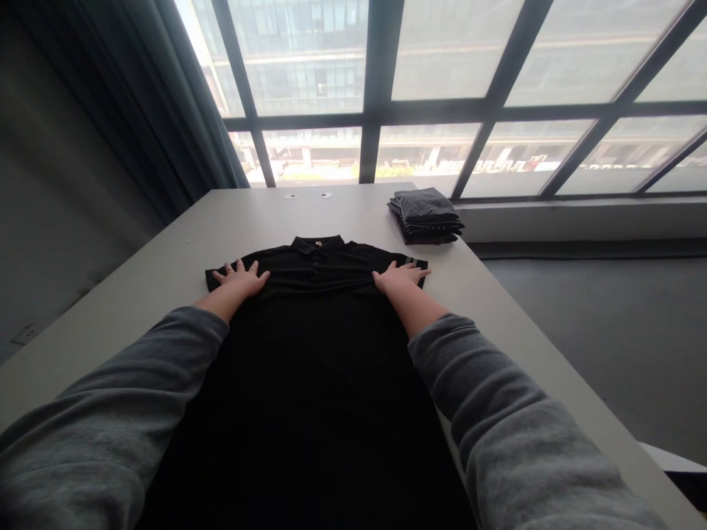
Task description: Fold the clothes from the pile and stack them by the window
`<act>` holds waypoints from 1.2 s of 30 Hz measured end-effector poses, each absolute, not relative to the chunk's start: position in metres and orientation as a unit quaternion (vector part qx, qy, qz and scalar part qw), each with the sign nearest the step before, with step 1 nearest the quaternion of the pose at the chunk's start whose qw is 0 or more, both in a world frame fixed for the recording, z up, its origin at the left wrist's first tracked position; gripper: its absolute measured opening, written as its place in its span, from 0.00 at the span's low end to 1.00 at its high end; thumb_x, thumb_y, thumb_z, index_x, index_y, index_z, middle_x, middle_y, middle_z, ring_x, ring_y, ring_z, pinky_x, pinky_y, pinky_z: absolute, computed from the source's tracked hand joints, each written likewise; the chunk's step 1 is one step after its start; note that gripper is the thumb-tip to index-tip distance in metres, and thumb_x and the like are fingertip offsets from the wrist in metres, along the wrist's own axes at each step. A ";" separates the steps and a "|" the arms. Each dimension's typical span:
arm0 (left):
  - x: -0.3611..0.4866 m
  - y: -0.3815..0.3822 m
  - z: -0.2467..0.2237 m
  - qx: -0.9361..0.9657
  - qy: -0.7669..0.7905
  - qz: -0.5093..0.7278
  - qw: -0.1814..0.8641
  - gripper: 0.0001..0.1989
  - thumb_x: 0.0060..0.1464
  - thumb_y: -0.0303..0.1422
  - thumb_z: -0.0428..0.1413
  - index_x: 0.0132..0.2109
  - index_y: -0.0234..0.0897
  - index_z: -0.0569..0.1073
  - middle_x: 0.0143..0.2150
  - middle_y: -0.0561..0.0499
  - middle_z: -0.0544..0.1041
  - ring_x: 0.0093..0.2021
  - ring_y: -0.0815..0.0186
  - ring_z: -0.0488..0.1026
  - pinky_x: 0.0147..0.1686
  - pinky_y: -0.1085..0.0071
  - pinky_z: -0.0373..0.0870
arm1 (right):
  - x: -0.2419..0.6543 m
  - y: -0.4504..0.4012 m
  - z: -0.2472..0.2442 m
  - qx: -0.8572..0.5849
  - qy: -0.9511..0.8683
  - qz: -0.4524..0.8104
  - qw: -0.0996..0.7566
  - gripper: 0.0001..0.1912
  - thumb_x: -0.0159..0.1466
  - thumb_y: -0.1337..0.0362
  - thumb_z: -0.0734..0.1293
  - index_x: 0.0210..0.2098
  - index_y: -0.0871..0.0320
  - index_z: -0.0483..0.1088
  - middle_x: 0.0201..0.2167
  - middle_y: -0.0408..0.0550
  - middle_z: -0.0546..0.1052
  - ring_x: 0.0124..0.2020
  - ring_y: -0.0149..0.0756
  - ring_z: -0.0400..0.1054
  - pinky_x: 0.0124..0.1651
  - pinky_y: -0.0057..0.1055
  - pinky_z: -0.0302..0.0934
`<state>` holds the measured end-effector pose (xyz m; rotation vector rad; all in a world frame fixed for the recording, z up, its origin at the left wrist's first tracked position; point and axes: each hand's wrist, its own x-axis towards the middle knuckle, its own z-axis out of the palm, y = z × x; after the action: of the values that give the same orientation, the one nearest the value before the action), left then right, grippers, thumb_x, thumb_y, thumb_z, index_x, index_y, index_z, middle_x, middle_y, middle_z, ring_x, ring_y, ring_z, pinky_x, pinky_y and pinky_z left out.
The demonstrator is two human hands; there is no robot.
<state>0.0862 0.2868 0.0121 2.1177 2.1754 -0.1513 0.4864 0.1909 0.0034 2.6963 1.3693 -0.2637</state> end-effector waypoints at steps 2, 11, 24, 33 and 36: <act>0.107 0.264 0.012 0.766 0.642 -0.012 -0.010 0.40 0.71 0.56 0.40 0.80 0.38 0.56 0.83 0.37 0.46 0.80 0.33 0.41 0.72 0.27 0.38 | 0.485 0.195 0.008 0.863 0.501 -0.048 0.038 0.49 0.72 0.35 0.53 0.79 0.65 0.52 0.77 0.75 0.54 0.77 0.73 0.46 0.73 0.72 0.34; 0.150 0.101 -0.017 0.954 0.292 0.060 0.028 0.31 0.73 0.52 0.47 0.77 0.54 0.61 0.82 0.47 0.54 0.81 0.47 0.47 0.76 0.43 0.45 | 0.490 0.190 -0.007 0.811 0.573 -0.113 -0.004 0.42 0.76 0.38 0.48 0.82 0.51 0.41 0.83 0.54 0.36 0.82 0.53 0.31 0.78 0.59 0.29; 0.102 0.020 0.000 0.960 0.272 -0.017 0.064 0.33 0.73 0.48 0.51 0.79 0.56 0.55 0.83 0.46 0.46 0.81 0.48 0.44 0.77 0.42 0.45 | 0.411 0.050 0.000 0.616 0.787 -0.020 -0.015 0.38 0.77 0.44 0.55 0.79 0.57 0.56 0.80 0.58 0.49 0.81 0.56 0.41 0.79 0.59 0.39; 0.051 -0.036 -0.004 0.949 0.307 0.028 0.061 0.31 0.75 0.49 0.49 0.79 0.61 0.52 0.82 0.51 0.49 0.80 0.47 0.51 0.75 0.40 0.53 | 0.430 -0.099 -0.023 0.621 0.780 -0.070 -0.047 0.38 0.77 0.40 0.56 0.80 0.49 0.52 0.81 0.51 0.46 0.81 0.52 0.41 0.80 0.55 0.42; 0.041 -0.049 -0.007 0.940 0.335 0.027 0.059 0.30 0.75 0.50 0.48 0.79 0.62 0.53 0.82 0.51 0.50 0.80 0.46 0.52 0.75 0.39 0.54 | 0.428 -0.119 -0.022 0.622 0.778 -0.076 -0.047 0.38 0.77 0.41 0.57 0.80 0.49 0.51 0.81 0.52 0.45 0.81 0.51 0.42 0.80 0.55 0.42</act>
<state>0.0414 -0.0488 -0.0066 2.8470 1.0147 0.0818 0.4280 -0.1186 -0.0220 2.0154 2.5188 -0.2473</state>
